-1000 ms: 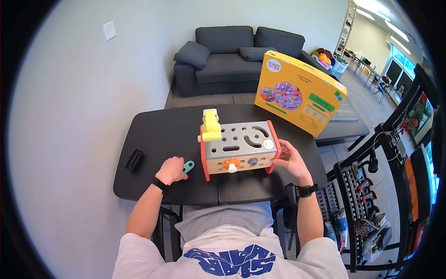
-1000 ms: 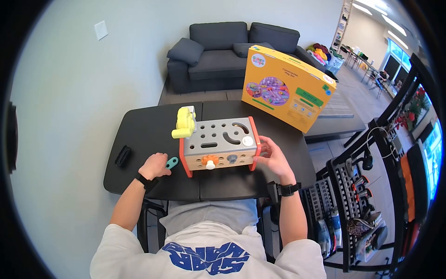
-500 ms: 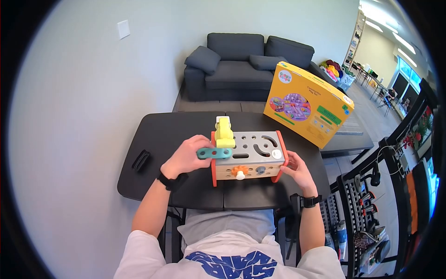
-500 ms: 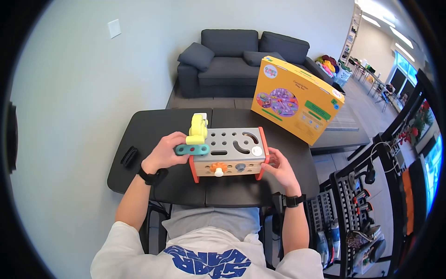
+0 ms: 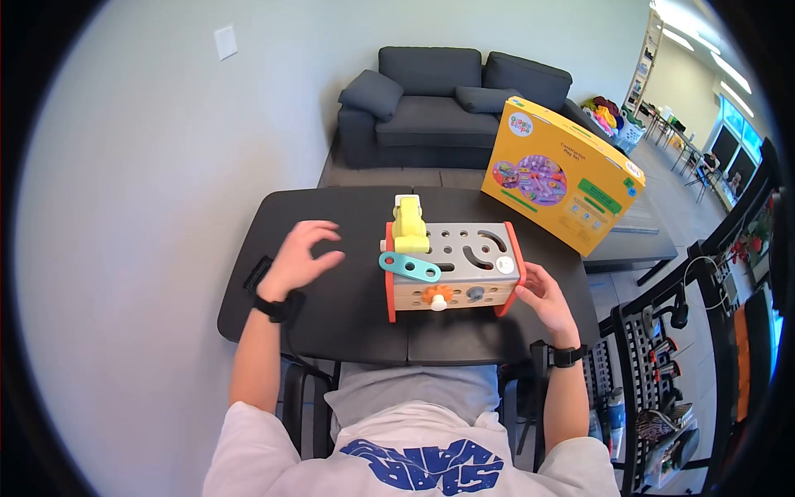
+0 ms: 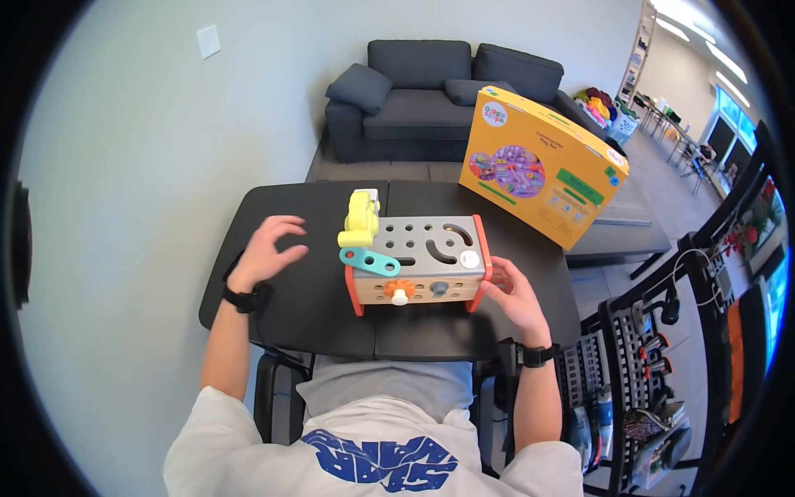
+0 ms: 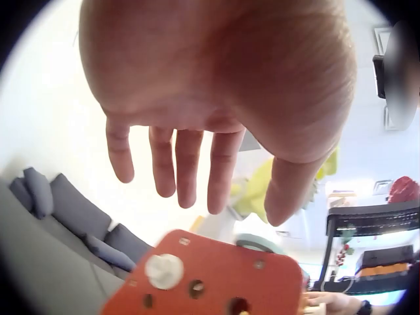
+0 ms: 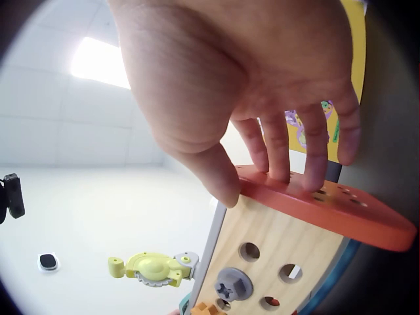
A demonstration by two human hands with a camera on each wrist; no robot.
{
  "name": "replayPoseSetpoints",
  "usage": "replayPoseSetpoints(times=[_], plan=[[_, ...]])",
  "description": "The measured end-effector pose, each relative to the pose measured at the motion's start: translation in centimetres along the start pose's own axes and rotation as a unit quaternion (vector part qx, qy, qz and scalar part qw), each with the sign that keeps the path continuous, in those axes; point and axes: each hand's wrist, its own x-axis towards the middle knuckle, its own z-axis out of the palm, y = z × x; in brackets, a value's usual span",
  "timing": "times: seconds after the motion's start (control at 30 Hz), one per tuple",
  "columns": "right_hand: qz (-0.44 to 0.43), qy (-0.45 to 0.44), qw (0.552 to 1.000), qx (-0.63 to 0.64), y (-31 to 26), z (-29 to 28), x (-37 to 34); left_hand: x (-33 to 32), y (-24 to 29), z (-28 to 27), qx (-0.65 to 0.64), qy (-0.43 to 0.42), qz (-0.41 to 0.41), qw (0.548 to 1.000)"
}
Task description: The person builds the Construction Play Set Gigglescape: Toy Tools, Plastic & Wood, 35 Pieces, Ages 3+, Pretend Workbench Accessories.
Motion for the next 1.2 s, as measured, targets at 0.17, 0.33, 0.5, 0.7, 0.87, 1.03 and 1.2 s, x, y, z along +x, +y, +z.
replayPoseSetpoints(times=[0.17,0.33,0.5,0.7,0.87,1.03,1.2], plan=[[-0.004,0.007,1.000,-0.012,-0.1,0.1,-0.2,-6.7,-10.4,-4.5,0.234,-0.031,-0.341,0.910],[-0.010,0.018,0.998,-0.061,-0.4,0.4,-0.3,-11.0,-14.4,-4.3,0.233,-0.058,-0.420,0.875],[-0.030,0.025,0.991,-0.128,-1.7,1.0,-1.0,-12.7,-15.9,-2.6,0.220,-0.029,-0.387,0.895],[-0.066,0.084,0.962,-0.253,-5.1,2.2,-2.4,-9.8,-9.8,-2.1,0.107,0.014,-0.287,0.952],[-0.197,0.137,0.917,-0.320,-8.0,4.9,-3.1,-5.9,0.7,-2.9,-0.080,0.060,-0.127,0.987],[-0.317,0.013,0.894,-0.316,-12.8,8.8,-4.2,-3.6,10.4,-3.8,-0.096,0.050,0.080,0.991],[-0.356,-0.120,0.893,-0.248,-15.1,12.2,-4.3,-2.2,16.4,-2.6,-0.103,0.051,0.236,0.965]])
